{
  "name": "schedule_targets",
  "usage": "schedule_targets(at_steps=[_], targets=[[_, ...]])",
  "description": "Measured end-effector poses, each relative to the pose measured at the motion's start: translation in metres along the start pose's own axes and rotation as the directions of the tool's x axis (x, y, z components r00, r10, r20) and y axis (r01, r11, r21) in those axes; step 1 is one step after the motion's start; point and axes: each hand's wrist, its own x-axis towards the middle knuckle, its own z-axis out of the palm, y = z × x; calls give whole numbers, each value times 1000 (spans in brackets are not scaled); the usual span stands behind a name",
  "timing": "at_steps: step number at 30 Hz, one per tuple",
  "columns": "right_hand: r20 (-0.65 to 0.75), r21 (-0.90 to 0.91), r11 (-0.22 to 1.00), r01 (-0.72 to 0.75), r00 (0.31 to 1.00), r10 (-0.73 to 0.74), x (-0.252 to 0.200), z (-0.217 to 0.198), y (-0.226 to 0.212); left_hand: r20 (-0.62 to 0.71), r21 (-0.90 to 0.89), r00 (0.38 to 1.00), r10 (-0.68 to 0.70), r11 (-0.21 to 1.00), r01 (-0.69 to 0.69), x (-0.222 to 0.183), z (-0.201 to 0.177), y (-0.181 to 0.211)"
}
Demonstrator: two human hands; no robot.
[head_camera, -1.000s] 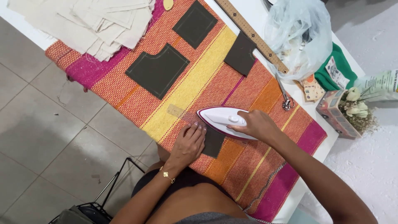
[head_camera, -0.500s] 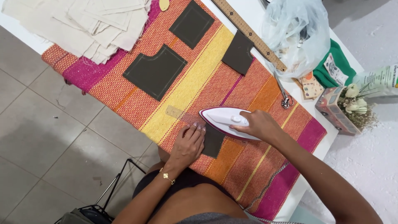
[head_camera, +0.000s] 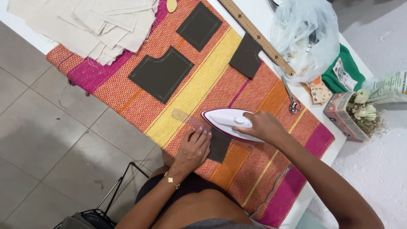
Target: Ironing small dark fabric pieces on a work table using a steam iron and a ruler for alignment.
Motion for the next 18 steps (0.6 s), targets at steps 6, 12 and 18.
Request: schedule_targets(at_steps=[6,12,18], targets=[[-15,16,1000,-25,1000,26,-4,6,9,22,4,1000,-9,1000,9,4,-8,1],[-19,60,983,-175,984,177,-33,20,36,-3,-7,1000,-9,1000,9,4,-8,1],[-50,203,898,-389,912,407,-88,15,47,-48,-13,999,6,1000,-7,6,-9,2]])
